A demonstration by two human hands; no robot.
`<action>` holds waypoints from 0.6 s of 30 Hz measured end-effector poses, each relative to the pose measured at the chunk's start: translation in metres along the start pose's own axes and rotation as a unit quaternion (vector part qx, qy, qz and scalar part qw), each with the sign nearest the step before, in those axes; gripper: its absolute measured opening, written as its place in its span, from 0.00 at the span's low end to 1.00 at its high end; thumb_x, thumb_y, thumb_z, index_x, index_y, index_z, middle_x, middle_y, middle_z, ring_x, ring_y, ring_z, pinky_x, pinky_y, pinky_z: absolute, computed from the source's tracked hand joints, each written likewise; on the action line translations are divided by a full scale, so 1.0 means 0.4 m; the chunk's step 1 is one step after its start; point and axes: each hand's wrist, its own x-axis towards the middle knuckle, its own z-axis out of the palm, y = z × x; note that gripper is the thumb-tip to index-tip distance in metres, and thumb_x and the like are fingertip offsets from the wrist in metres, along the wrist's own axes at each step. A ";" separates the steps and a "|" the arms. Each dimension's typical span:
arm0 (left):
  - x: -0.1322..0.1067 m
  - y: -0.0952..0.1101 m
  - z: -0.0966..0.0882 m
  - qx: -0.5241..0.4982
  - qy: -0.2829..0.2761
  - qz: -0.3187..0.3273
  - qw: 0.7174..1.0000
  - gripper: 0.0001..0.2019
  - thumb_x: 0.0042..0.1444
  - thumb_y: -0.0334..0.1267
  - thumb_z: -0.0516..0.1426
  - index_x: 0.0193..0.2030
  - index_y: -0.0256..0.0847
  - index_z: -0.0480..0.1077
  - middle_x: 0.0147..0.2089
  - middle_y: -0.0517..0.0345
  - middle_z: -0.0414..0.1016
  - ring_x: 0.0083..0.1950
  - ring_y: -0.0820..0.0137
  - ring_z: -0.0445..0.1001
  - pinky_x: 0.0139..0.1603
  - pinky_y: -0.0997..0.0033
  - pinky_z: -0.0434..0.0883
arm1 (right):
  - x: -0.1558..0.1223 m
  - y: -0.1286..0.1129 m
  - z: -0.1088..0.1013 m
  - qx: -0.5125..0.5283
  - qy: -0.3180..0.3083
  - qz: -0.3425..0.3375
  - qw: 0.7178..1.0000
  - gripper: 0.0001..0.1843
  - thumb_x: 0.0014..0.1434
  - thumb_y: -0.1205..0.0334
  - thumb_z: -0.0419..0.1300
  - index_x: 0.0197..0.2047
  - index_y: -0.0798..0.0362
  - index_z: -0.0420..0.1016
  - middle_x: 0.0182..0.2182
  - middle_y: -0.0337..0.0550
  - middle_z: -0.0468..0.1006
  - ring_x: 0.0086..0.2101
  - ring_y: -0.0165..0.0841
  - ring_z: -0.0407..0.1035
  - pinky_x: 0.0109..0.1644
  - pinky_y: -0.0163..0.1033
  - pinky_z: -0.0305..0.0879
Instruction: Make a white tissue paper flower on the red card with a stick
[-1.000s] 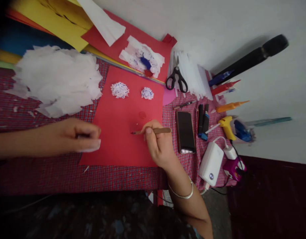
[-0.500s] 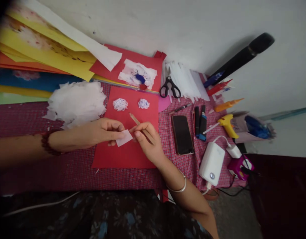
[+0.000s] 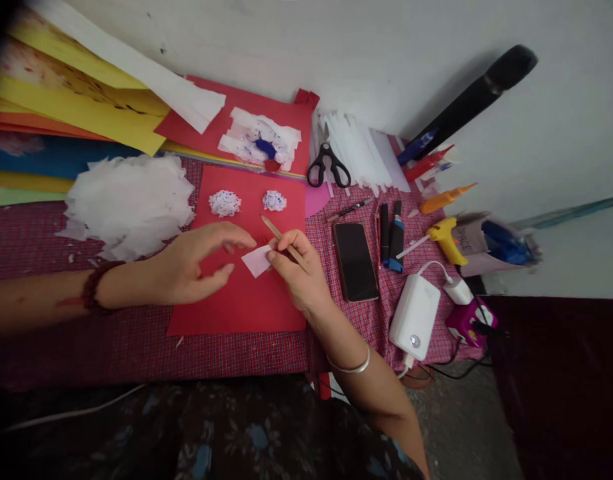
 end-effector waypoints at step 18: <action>0.019 0.026 0.013 0.075 0.016 0.043 0.996 0.08 0.62 0.36 0.57 0.31 0.38 0.70 0.37 0.57 0.70 0.40 0.70 0.69 0.43 0.67 0.67 | -0.032 -0.027 0.009 -0.185 -0.043 -0.076 0.979 0.08 0.55 0.63 0.62 0.34 0.49 0.65 0.31 0.35 0.71 0.32 0.28 0.66 0.37 0.37 0.63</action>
